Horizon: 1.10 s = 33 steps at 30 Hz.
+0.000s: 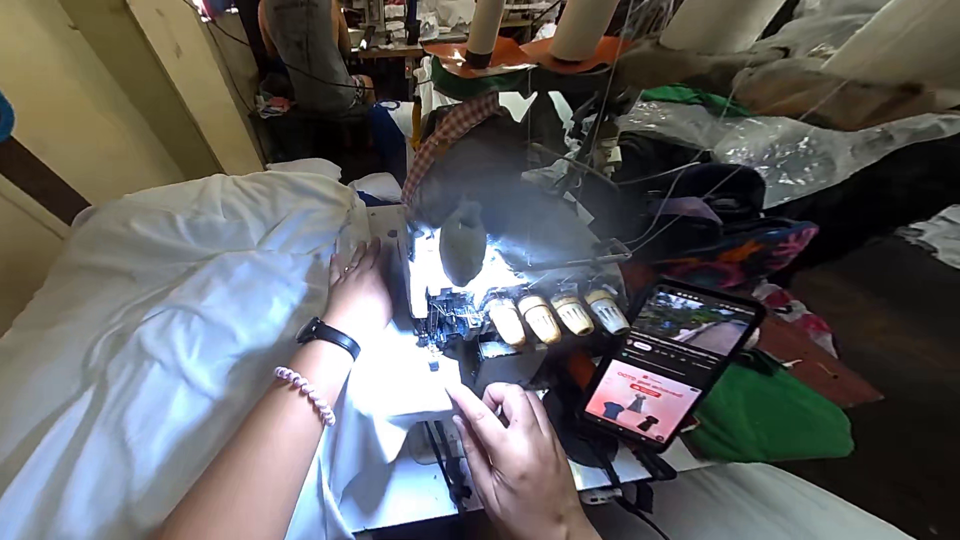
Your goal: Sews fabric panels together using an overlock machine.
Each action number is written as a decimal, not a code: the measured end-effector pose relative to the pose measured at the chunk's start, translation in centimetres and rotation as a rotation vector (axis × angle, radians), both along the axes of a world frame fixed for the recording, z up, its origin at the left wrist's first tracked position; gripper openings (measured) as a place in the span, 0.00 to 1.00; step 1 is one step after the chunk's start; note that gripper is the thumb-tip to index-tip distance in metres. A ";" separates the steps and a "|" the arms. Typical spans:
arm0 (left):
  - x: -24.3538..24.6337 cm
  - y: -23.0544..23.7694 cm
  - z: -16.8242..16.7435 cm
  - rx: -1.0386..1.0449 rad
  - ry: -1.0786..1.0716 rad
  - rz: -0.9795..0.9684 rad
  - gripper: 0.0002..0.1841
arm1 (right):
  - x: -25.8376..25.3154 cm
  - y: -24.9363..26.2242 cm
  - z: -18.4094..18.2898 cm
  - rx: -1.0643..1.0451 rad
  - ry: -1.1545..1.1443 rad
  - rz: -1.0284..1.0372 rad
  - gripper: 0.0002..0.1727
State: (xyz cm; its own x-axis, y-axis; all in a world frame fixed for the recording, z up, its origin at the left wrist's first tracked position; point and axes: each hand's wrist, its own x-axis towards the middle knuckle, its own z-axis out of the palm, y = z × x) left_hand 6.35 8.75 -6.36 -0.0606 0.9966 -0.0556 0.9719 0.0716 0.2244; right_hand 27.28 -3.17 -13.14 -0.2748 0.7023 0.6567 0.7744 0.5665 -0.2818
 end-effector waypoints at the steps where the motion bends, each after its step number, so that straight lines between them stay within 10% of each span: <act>1: 0.0 0.1 0.2 0.004 -0.020 0.000 0.40 | 0.1 0.1 0.1 -0.002 -0.008 0.005 0.19; 11: -4.1 -12.7 -1.8 0.794 -0.068 -0.333 0.14 | 1.1 -4.9 -0.9 -0.334 0.152 0.335 0.10; 16: -5.1 -19.6 -6.5 0.580 0.165 -0.963 0.11 | -0.6 -6.2 -1.9 -0.522 0.148 0.489 0.10; 24: -5.8 -20.9 -7.6 0.503 0.237 -0.968 0.13 | 1.0 -6.1 -1.6 -0.515 0.194 0.450 0.11; 28: -3.4 -21.5 -6.7 0.461 -0.062 -0.895 0.10 | 1.6 -6.5 -1.4 -0.701 0.496 0.533 0.13; 33: -0.7 -20.4 -3.2 0.476 -0.427 -0.673 0.09 | 0.5 -7.1 -1.5 -1.058 0.954 0.829 0.41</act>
State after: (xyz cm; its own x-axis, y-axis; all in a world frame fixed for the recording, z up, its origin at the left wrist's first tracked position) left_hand 5.60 -11.68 -9.59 0.4700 0.7383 0.4837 0.6034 -0.6687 0.4344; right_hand 27.80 -10.24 -14.65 -0.5834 0.7977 0.1528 -0.2915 -0.0300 -0.9561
